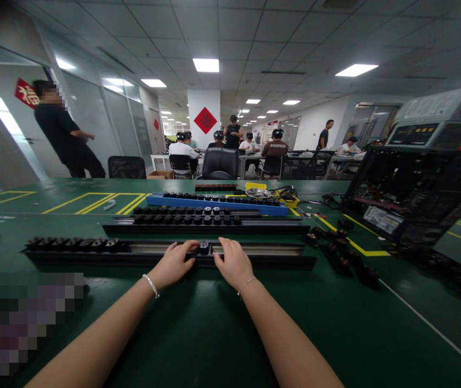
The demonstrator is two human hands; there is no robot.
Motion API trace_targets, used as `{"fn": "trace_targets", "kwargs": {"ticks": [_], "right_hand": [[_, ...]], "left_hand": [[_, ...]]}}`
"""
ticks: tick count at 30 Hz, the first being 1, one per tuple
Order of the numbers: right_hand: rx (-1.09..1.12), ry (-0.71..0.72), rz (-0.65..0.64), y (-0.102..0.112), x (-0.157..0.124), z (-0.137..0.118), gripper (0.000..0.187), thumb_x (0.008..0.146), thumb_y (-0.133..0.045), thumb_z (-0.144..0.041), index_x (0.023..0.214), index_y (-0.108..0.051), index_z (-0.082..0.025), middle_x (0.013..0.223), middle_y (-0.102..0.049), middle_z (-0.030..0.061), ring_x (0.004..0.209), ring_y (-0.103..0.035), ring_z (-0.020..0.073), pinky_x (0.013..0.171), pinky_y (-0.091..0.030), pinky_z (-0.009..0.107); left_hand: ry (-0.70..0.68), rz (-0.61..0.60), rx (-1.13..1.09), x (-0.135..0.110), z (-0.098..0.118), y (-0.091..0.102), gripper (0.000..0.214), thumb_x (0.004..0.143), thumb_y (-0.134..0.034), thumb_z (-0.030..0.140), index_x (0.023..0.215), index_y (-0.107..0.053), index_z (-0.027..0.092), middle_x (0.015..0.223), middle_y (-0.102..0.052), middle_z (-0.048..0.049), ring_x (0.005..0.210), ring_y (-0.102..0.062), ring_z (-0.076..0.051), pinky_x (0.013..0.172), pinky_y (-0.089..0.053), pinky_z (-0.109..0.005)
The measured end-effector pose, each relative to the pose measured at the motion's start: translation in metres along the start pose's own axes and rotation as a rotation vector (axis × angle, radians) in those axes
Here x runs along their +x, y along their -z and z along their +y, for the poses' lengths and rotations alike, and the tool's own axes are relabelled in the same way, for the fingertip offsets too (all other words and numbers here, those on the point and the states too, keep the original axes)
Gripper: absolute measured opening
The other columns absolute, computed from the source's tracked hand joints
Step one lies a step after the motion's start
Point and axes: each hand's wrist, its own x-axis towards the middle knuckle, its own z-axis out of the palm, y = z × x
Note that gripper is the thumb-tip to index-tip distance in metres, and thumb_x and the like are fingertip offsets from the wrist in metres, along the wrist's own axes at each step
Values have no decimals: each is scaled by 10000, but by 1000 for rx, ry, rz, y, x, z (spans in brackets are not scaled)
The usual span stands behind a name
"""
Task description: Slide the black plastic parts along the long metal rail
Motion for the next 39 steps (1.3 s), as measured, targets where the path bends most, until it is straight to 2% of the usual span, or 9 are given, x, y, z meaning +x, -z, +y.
{"fn": "trace_targets", "kwargs": {"ticks": [6, 12, 17, 24, 33, 39], "right_hand": [[37, -8, -12, -10, 6, -12, 455, 826, -492, -303, 1235, -529, -105, 1217, -584, 127, 1144, -494, 229, 1019, -377, 378], [66, -2, -5, -21, 9, -22, 417, 811, -518, -309, 1200, -547, -161, 1187, -598, 113, 1119, -509, 228, 993, -391, 395], [75, -61, 15, -24, 10, -24, 418, 808, -528, -321, 1180, -554, -132, 1172, -599, 126, 1101, -514, 241, 985, -391, 391], [63, -127, 50, -24, 13, -28, 372, 806, -541, -298, 1143, -573, -145, 1160, -603, 125, 1084, -524, 242, 977, -390, 388], [21, -204, 56, -23, 19, -27, 274, 818, -490, -219, 1047, -622, -147, 1088, -630, 113, 1017, -548, 216, 918, -416, 336], [-7, -223, 103, -23, 16, -22, 264, 812, -481, -204, 1023, -628, -140, 1057, -634, 108, 1004, -542, 210, 914, -408, 314]], "left_hand": [[-1, 12, 39, -1, 2, -2, 440, 800, -474, 206, 1235, -458, 272, 1277, -587, -34, 1229, -472, -181, 1122, -106, -508], [-30, 20, 61, -1, 2, -4, 482, 806, -488, 238, 1283, -459, 304, 1313, -560, -20, 1232, -466, -199, 1122, -93, -515], [-54, 9, 75, -1, 2, -5, 503, 809, -484, 255, 1307, -451, 316, 1322, -553, -22, 1239, -461, -203, 1119, -98, -517], [-107, -38, 120, -2, 4, -4, 542, 824, -442, 222, 1358, -395, 305, 1337, -536, -56, 1276, -427, -199, 1112, -102, -531], [-193, -47, 162, -4, 2, -9, 598, 809, -473, 220, 1387, -333, 287, 1364, -507, -45, 1265, -427, -195, 1100, -181, -456], [-238, -8, 179, -8, 6, -11, 596, 778, -530, 242, 1351, -374, 290, 1347, -522, -28, 1230, -453, -212, 1060, -240, -428]]}}
